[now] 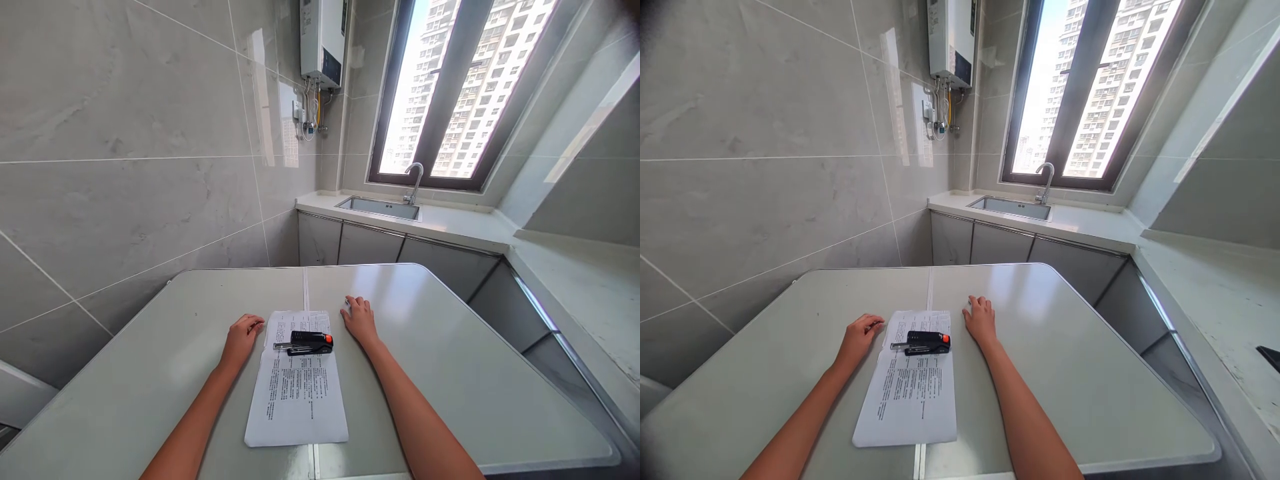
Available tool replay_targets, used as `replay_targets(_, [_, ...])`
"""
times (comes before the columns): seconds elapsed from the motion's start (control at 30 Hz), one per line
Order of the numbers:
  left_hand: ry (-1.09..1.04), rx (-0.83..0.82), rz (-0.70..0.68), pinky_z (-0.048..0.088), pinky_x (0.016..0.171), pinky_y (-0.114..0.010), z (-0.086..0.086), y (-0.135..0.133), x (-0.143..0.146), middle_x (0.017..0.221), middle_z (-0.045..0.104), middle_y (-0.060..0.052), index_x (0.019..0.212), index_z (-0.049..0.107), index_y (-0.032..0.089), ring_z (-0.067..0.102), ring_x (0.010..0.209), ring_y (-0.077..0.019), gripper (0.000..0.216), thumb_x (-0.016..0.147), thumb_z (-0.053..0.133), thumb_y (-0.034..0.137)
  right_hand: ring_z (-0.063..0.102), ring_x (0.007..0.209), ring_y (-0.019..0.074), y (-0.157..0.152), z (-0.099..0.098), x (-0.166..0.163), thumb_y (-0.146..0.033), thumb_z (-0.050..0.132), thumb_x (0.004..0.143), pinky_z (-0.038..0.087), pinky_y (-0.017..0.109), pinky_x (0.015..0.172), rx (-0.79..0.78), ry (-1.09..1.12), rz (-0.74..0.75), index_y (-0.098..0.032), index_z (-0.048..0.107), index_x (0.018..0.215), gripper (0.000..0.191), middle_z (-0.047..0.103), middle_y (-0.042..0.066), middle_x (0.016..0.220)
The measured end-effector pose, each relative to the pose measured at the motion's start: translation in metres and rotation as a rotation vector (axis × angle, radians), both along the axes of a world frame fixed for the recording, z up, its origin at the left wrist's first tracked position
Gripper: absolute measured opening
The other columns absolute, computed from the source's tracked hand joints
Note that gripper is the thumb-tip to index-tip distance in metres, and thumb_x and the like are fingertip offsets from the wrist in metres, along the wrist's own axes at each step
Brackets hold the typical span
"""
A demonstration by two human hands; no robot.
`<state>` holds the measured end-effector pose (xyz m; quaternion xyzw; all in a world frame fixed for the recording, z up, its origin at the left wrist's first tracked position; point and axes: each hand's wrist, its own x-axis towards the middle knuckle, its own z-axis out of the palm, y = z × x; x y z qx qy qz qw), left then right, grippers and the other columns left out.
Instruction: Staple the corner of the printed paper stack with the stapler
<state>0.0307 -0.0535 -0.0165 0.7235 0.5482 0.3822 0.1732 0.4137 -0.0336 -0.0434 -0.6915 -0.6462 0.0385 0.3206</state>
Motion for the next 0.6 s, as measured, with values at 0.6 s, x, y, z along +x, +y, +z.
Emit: replay_targets(0.6, [-0.223,-0.105,-0.240,0.053,0.078,-0.033,0.020,-0.024,0.032,0.094,0.071,-0.006,0.107,0.075,0.021,0.062,0.081,-0.0195,0.029,0.093,0.063,0.044,0.057,0.102,0.0240,-0.052,0.052,-0.062,-0.030,0.059,0.099,0.050,0.040,0.092,0.257,0.301,0.648,-0.025,0.063,0.125,0.027,0.066,0.007,0.106])
